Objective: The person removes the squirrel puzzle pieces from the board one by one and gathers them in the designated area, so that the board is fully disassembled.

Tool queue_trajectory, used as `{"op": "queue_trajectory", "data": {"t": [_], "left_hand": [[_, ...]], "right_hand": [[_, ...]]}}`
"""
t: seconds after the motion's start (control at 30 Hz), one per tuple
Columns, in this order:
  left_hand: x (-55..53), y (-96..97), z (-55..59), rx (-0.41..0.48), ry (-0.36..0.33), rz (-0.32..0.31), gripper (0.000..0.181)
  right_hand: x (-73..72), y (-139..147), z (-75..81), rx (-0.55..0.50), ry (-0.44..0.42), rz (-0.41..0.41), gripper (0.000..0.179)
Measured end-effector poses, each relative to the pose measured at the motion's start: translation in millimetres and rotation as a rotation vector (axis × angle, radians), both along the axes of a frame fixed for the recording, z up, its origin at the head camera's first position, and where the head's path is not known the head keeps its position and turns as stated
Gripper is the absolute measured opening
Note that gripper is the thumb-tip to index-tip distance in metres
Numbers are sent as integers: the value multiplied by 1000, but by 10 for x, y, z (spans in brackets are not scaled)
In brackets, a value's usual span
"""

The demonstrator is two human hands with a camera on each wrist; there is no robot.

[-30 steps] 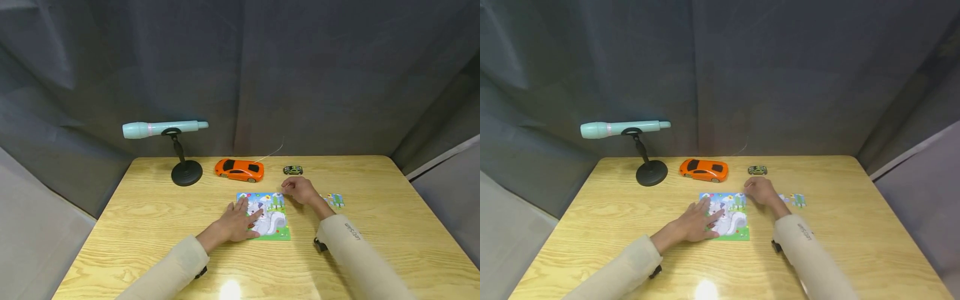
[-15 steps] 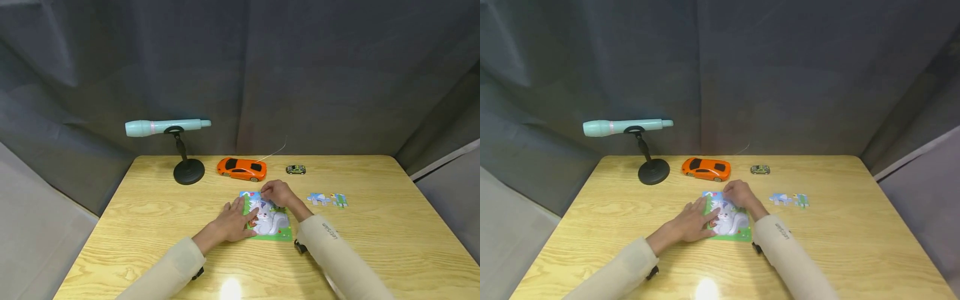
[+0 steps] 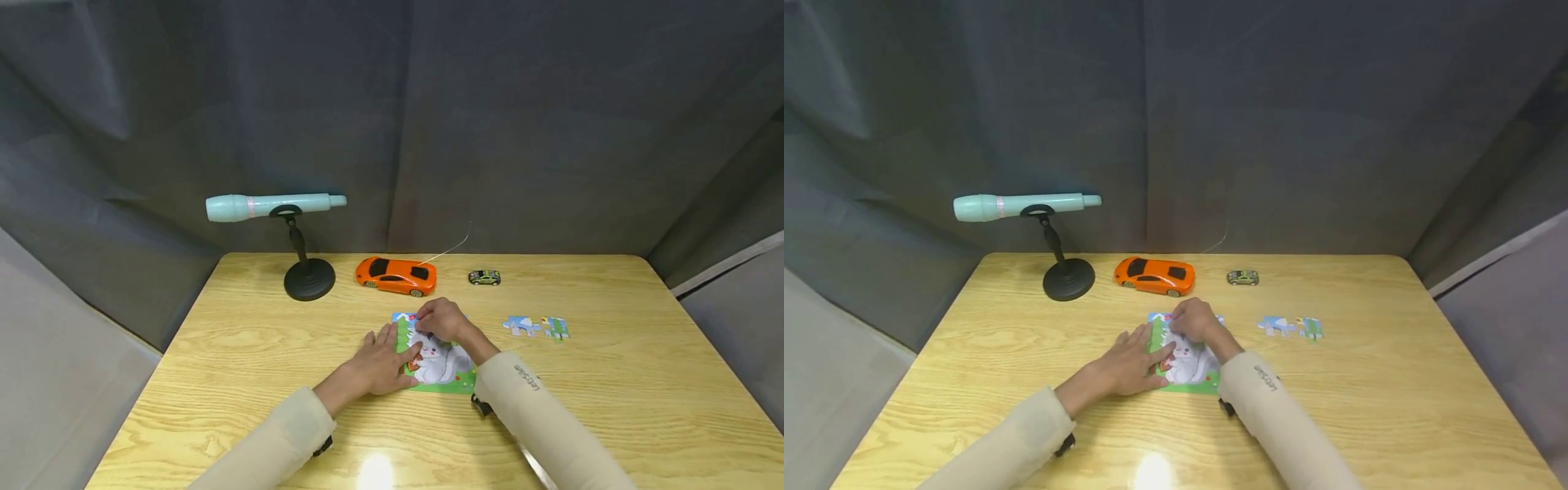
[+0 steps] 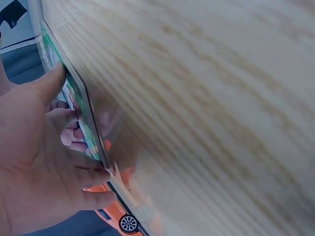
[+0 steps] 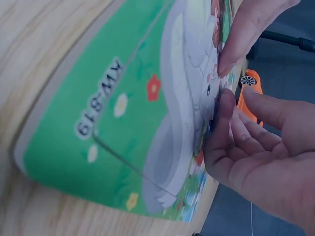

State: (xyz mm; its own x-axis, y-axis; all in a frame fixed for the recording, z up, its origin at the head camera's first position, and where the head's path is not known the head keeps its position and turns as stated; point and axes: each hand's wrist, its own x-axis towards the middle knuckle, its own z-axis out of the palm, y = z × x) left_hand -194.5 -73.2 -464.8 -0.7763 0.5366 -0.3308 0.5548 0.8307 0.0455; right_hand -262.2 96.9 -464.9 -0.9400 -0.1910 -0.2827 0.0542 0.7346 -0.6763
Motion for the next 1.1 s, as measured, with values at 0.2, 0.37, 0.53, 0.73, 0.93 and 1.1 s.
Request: {"op": "queue_trajectory", "data": {"t": [0.2,0.37,0.53,0.73,0.93,1.1], "left_hand": [[-4,7,14,-9,-11,6,69],[-13,8,3,-12,-13,9,69],[-19,7,2,-15,-13,7,69],[-35,6,-11,-30,-5,-4,69],[-26,11,2,-18,-12,10,69],[-17,16,7,-19,-10,13,69]], "right_hand": [[-28,-24,-41,19,-25,-26,21],[-36,-31,-62,22,-16,-33,19],[-29,-39,-51,12,-16,-19,11],[-31,-62,-48,16,-15,-6,5],[-17,-21,-17,-35,-24,14,7],[-16,106,86,-74,17,50,9]]}}
